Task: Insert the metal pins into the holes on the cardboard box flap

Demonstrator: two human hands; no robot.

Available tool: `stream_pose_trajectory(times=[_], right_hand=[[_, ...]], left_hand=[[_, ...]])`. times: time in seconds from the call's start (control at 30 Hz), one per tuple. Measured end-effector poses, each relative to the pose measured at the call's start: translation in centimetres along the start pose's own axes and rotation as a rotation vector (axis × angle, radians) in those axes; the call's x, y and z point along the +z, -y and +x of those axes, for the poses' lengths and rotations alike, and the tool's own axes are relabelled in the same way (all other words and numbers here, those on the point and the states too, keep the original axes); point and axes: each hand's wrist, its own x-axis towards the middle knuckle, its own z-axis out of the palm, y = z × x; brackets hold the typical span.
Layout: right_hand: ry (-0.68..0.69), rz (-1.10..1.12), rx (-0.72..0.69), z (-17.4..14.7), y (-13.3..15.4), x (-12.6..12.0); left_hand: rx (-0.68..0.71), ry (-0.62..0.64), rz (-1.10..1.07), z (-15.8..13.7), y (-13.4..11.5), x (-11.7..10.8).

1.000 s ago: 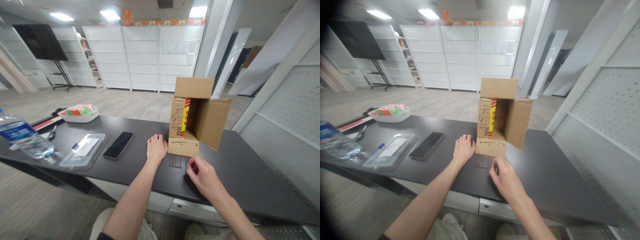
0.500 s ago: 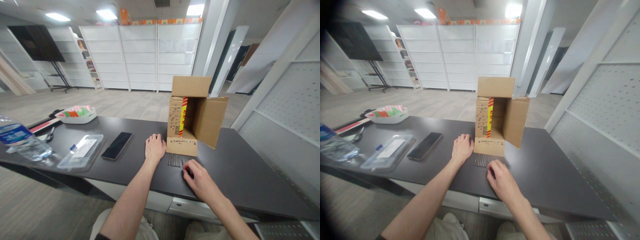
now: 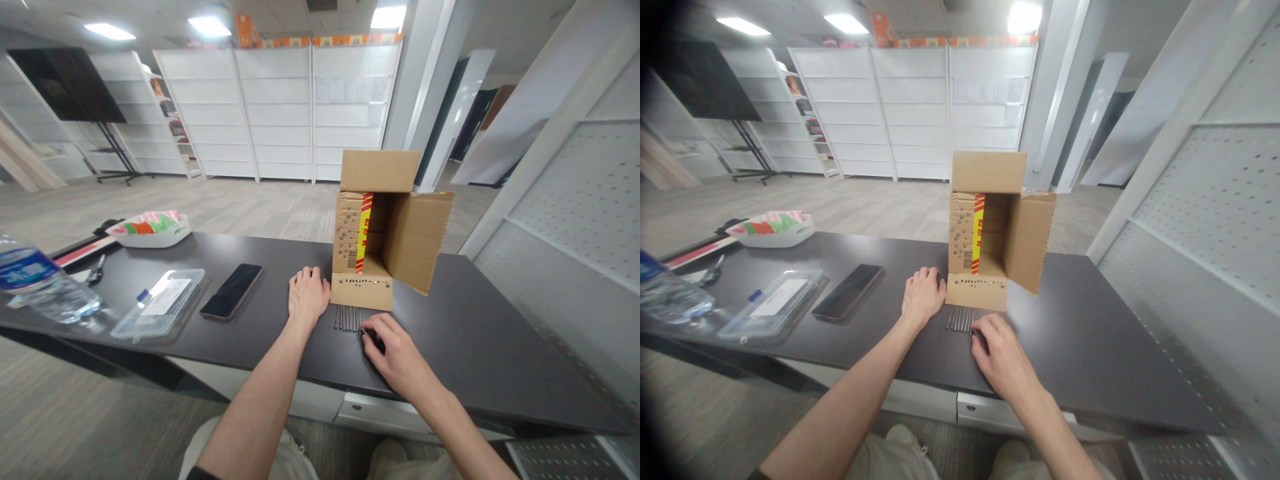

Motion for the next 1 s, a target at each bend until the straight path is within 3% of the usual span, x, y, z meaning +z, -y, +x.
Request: stream_pose_trajectory(times=[1.0], right_hand=[[-0.061, -0.048, -0.038, 0.6, -0.7, 0.8]], left_hand=[[-0.002, 0.000, -0.013, -0.1, -0.1, 0.0]])
